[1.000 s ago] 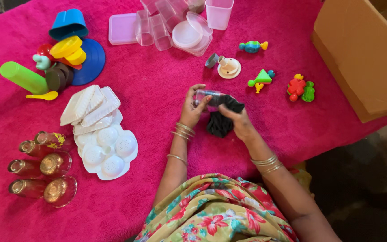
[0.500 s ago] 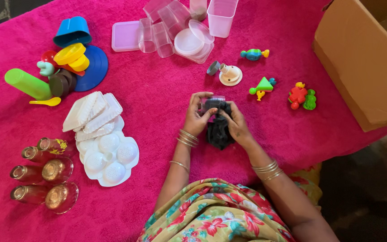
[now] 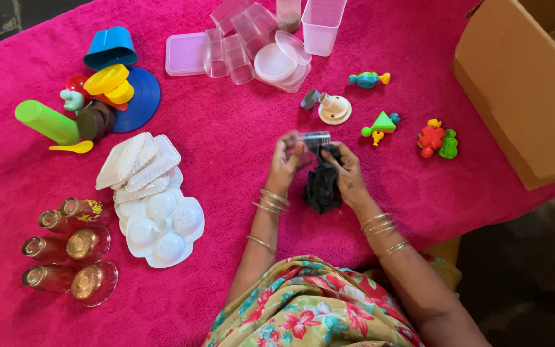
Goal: The person wipes several small plastic items with a dark cloth on a pink cloth-covered surface. They handle a small clear bottle, a pink-lidded container, and a clear rectangular container, wiping each one and placing it aside.
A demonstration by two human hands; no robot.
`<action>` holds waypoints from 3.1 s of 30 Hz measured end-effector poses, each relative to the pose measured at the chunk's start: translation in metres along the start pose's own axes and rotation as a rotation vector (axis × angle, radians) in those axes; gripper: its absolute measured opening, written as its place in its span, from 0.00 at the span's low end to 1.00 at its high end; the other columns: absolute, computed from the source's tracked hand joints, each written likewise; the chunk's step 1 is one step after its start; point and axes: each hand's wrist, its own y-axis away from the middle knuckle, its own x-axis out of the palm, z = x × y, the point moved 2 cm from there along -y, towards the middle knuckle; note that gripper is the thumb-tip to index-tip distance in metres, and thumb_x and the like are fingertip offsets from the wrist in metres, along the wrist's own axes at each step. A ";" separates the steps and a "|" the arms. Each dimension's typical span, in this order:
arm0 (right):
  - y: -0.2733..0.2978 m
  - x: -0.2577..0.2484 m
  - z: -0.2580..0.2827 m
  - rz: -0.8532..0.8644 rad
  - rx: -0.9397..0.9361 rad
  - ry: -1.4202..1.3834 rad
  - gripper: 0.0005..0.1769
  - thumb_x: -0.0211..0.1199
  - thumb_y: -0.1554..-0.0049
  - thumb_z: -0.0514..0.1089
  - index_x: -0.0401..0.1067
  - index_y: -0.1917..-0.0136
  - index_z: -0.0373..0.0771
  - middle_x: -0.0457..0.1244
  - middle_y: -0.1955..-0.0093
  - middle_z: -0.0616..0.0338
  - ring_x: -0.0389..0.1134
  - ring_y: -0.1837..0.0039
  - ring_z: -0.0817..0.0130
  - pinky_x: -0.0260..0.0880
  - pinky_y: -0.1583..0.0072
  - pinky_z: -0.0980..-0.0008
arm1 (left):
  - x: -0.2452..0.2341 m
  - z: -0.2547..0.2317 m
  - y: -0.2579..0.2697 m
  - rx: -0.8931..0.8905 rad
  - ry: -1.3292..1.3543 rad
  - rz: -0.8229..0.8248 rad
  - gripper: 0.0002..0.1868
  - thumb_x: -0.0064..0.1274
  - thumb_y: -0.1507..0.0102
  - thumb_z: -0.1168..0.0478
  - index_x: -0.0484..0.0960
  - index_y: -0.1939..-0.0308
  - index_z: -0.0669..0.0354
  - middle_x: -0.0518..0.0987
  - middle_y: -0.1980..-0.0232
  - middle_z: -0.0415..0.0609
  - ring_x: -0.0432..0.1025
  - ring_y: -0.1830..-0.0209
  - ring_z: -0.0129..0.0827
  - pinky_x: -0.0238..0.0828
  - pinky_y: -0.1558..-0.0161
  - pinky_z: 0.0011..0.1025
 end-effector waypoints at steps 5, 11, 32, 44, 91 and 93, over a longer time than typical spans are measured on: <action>0.008 0.002 0.007 -0.048 -0.003 -0.010 0.06 0.63 0.34 0.40 0.74 0.45 0.38 0.67 0.53 0.69 0.66 0.52 0.83 0.67 0.50 0.80 | 0.001 0.005 0.007 0.211 -0.099 0.177 0.29 0.58 0.34 0.69 0.70 0.28 0.59 0.75 0.37 0.55 0.73 0.40 0.37 0.75 0.38 0.34; -0.008 -0.013 -0.002 -0.151 0.152 -0.371 0.10 0.61 0.37 0.42 0.75 0.43 0.41 0.70 0.49 0.66 0.71 0.51 0.79 0.71 0.50 0.77 | 0.018 -0.036 0.032 0.758 -0.789 0.305 0.31 0.60 0.39 0.71 0.71 0.32 0.53 0.72 0.30 0.54 0.66 0.27 0.41 0.68 0.29 0.38; -0.015 -0.025 -0.015 -0.139 0.223 -0.541 0.07 0.59 0.36 0.42 0.75 0.46 0.44 0.70 0.53 0.64 0.71 0.56 0.75 0.72 0.55 0.76 | 0.028 -0.025 0.035 0.738 -0.852 0.242 0.30 0.59 0.36 0.69 0.66 0.32 0.57 0.68 0.29 0.57 0.67 0.31 0.43 0.71 0.34 0.36; -0.020 -0.024 -0.021 -0.201 0.205 -0.486 0.07 0.61 0.35 0.45 0.75 0.45 0.43 0.69 0.54 0.65 0.69 0.54 0.77 0.69 0.54 0.77 | 0.020 -0.013 0.034 0.666 -0.821 0.160 0.33 0.60 0.38 0.70 0.70 0.30 0.53 0.73 0.34 0.50 0.72 0.35 0.40 0.78 0.40 0.37; 0.051 0.061 0.051 0.096 -0.721 1.370 0.40 0.69 0.49 0.47 0.62 0.27 0.33 0.61 0.32 0.32 0.57 0.32 0.41 0.57 0.33 0.48 | 0.011 -0.029 0.029 0.254 -0.237 0.337 0.20 0.45 0.26 0.55 0.72 0.33 0.61 0.75 0.40 0.46 0.69 0.36 0.30 0.65 0.34 0.30; 0.052 0.060 0.054 -0.058 -0.699 1.419 0.38 0.71 0.50 0.46 0.63 0.29 0.37 0.59 0.31 0.32 0.59 0.33 0.41 0.59 0.33 0.48 | 0.018 -0.033 0.033 0.282 -0.207 0.367 0.22 0.46 0.27 0.55 0.71 0.31 0.61 0.73 0.39 0.44 0.67 0.37 0.28 0.62 0.34 0.28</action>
